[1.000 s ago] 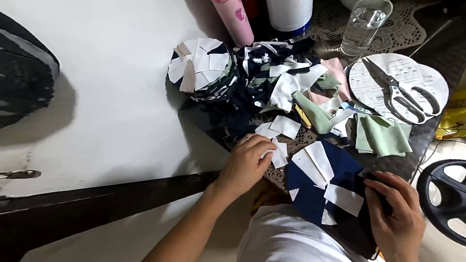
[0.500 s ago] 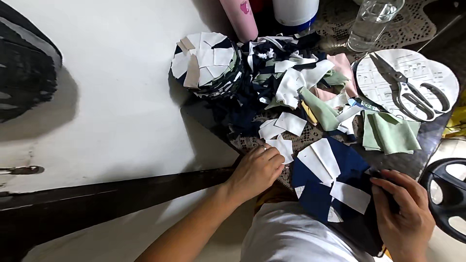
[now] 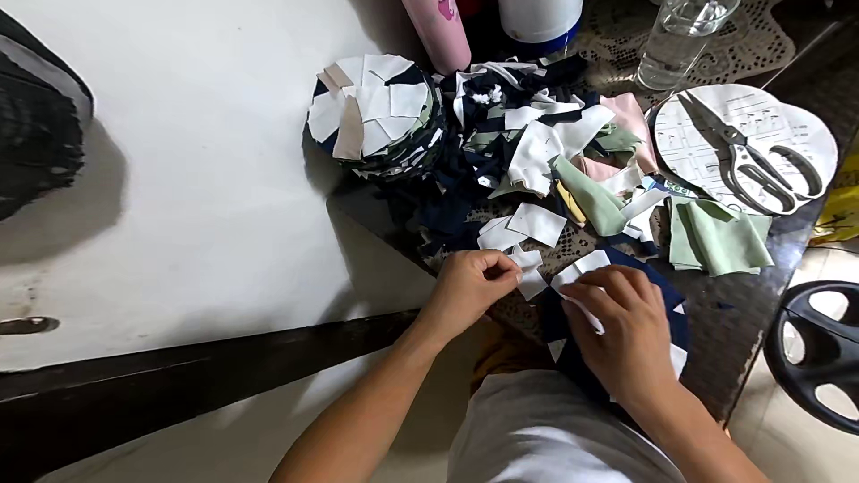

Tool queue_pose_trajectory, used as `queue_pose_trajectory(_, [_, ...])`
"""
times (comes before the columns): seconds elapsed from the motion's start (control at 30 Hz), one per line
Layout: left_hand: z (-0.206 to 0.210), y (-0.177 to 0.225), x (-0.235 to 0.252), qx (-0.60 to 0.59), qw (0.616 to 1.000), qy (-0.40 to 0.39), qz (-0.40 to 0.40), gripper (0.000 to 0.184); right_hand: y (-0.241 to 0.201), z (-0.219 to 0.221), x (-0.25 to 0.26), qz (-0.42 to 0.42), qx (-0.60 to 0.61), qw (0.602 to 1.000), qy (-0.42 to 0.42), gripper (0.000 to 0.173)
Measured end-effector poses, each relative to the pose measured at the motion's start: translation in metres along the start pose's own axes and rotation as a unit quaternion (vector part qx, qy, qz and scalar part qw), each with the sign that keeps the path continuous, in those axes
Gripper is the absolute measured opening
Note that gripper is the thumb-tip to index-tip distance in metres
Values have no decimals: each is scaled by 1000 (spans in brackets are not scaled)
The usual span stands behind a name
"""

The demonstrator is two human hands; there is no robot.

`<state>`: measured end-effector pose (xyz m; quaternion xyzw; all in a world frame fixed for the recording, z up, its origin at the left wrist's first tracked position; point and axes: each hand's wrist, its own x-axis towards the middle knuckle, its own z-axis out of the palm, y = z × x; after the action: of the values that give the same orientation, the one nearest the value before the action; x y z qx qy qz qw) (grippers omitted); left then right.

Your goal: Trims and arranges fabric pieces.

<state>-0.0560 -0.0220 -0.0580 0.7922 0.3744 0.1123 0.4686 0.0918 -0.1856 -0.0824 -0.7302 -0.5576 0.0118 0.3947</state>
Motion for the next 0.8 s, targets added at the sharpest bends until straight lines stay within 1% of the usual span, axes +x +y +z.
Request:
queue_pose_trajectory(0.07, [-2,2,3,-68,997,4,-26,5,-9,12,12,0,-2,1000,-2,17])
queue_pose_trajectory(0.2, [-7,6,8,-182,981,-10,-62,9,-15,26,33,6,19,1000,3,16])
queue_pose_trajectory(0.3, [-15,7,10,-209,976,-33,-55,12,-12,27,50,0,51,998,-32,28])
queue_pose_trajectory(0.33, [-18,7,11,-210,976,-33,-51,13,-12,27,56,-3,62,997,-46,27])
queue_pose_trajectory(0.4, [-22,7,13,-208,977,-24,-37,14,-10,26,67,1,91,994,-66,14])
queue_pose_trajectory(0.43, [-24,6,14,-212,977,-17,-30,14,-9,24,73,10,110,991,-77,11])
queue_pose_trajectory(0.53, [-26,4,19,-231,973,3,-14,19,-12,11,87,63,157,976,-137,12])
queue_pose_trajectory(0.63, [-25,4,21,-243,970,15,-2,27,-14,-2,100,152,200,949,-192,14])
queue_pose_trajectory(0.73, [-21,3,20,-244,969,-18,36,24,-10,-7,107,195,244,932,-186,13])
queue_pose_trajectory(0.8, [-16,9,18,-237,970,-44,44,31,-8,-9,109,209,271,923,-177,12])
